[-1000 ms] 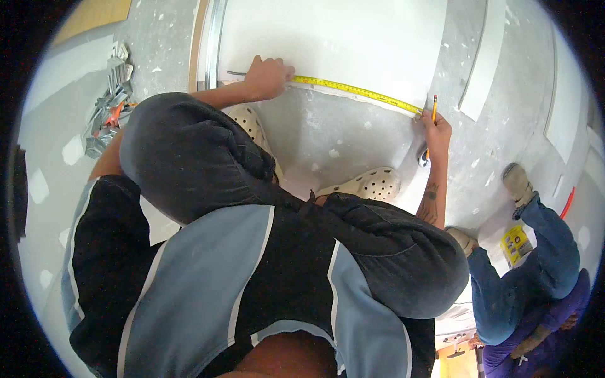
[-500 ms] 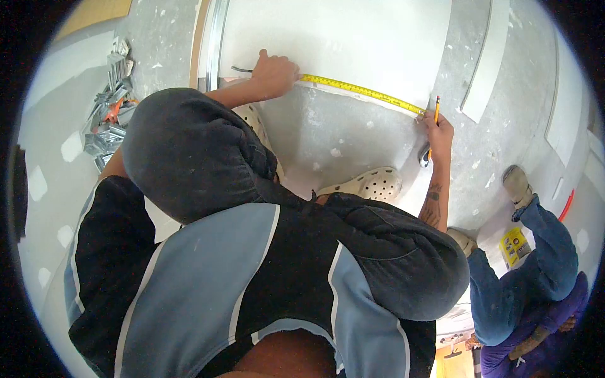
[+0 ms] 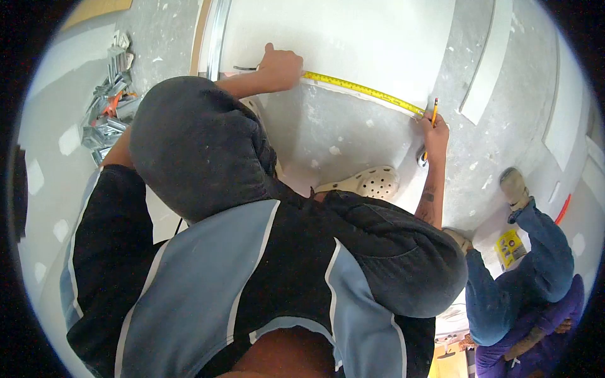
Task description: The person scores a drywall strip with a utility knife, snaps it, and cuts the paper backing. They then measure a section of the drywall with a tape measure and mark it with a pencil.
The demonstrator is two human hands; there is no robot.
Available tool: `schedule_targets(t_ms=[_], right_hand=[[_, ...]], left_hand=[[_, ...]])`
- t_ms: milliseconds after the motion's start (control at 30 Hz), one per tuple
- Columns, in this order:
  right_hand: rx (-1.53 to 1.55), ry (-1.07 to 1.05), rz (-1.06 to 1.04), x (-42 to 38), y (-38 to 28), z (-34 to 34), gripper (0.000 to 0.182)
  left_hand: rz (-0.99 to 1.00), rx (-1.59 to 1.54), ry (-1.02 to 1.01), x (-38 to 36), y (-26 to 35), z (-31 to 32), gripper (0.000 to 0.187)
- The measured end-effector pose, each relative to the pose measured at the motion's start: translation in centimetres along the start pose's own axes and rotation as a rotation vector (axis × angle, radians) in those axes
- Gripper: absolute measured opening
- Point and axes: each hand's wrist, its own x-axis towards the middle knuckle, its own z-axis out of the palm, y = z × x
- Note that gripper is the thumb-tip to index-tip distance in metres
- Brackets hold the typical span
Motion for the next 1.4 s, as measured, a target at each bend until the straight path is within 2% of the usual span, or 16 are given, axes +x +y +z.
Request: schedule_targets(t_ms=[133,200,233,300,333,400,533,600,633,667,700,767,900,1067,1167,1400], right_hand=[[0.014,-0.025,0.002,-0.7,-1.6,-1.2,0.025],[-0.331,0.107,-0.05,-1.3,-4.0,-2.6,0.027],[-0.332,0.107,-0.05,-1.2,-4.3,-3.2,0.027],[0.188,0.285,-0.102,-1.0,-4.6,-4.5,0.034],[0.186,0.286,-0.1,-1.1,-6.0,-4.6,0.034],[0.15,0.406,-0.497,-1.0,-8.8,-4.6,0.054],[0.201,0.16,-0.301,-2.3,-12.4,-3.3,0.073],[0.191,0.115,-0.335,-2.2,-12.9,0.4,0.062],[0.178,0.027,-0.449,-2.8,-13.9,2.1,0.037],[0.387,-0.052,-0.487,-2.4,-13.0,4.5,0.011],[0.463,-0.072,-0.395,-2.5,-12.1,6.7,0.007],[0.385,-0.08,-0.382,-2.7,-10.9,10.0,0.014],[0.524,-0.177,-0.299,-3.1,-11.1,13.3,0.018],[0.285,-0.246,-0.313,-2.4,-8.6,14.5,0.017],[0.329,-0.22,-0.425,-1.5,-7.6,15.4,0.023],[0.251,-0.21,-0.423,-2.0,-8.9,14.9,0.023]], left_hand=[[-0.001,-0.004,0.023,-0.1,0.0,-0.1,0.03],[-0.004,0.01,0.006,-0.2,0.1,-0.4,0.029],[-0.004,0.009,0.006,-0.2,0.1,-0.4,0.029],[-0.004,0.004,0.002,-0.1,0.0,-0.3,0.028],[-0.001,0.003,0.001,-0.1,0.0,-0.2,0.028],[-0.013,0.013,0.006,0.0,0.0,-0.1,0.028],[-0.028,0.009,0.013,-0.1,0.2,-0.2,0.027],[-0.037,-0.036,-0.023,-0.2,0.3,-0.6,0.026],[-0.036,-0.035,-0.022,-0.2,0.3,-0.6,0.026],[-0.035,-0.041,-0.021,-0.2,0.3,-0.6,0.026],[-0.035,-0.048,-0.02,-0.2,0.2,-0.6,0.025],[-0.04,-0.039,-0.02,-0.1,0.3,-0.6,0.026],[-0.054,-0.036,-0.037,0.2,0.3,-0.4,0.027],[-0.052,-0.029,-0.049,0.1,0.4,-0.8,0.028],[-0.048,-0.025,-0.068,0.1,0.3,-0.8,0.028],[-0.042,-0.009,-0.058,0.2,0.3,-0.6,0.029]])
